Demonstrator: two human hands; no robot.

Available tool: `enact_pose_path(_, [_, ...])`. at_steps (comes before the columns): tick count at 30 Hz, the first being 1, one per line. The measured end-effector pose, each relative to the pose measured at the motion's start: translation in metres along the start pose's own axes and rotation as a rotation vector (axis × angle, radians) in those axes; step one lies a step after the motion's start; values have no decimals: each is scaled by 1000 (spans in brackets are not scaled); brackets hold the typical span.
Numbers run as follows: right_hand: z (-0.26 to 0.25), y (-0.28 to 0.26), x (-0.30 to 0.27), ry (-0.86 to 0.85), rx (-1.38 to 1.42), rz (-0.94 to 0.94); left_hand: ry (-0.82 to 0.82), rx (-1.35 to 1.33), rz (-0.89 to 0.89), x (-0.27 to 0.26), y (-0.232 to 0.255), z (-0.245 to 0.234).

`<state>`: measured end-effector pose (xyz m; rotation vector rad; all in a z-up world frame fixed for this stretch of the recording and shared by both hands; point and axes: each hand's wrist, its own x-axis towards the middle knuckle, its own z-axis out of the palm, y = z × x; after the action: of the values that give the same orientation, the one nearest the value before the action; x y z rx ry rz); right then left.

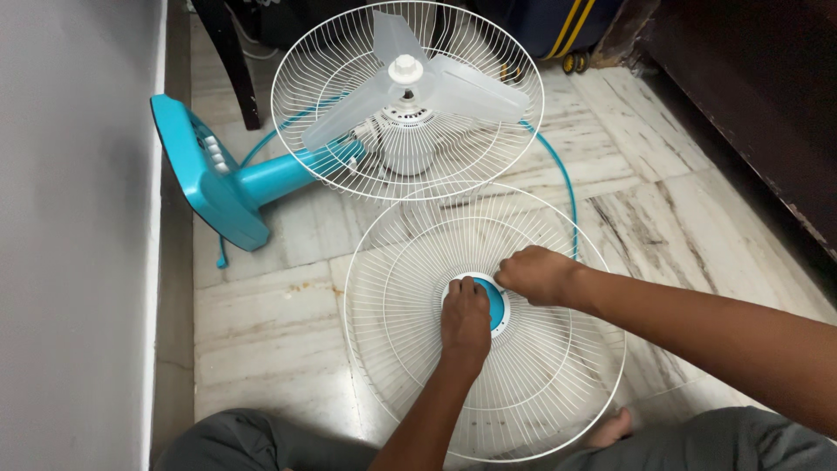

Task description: The person assembles a pedestal fan by attaching the front and rear wire cages to the fan head. They use a screwdriver to tighten the central nut securing the cages and then attach the blue plastic support ring to the front cage.

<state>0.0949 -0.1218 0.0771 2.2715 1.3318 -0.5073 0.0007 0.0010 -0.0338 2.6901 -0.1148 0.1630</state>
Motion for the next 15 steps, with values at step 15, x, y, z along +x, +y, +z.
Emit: enact_pose_path(15, [7,-1,4,-117,353,322,-11,13,16,0,-1,2])
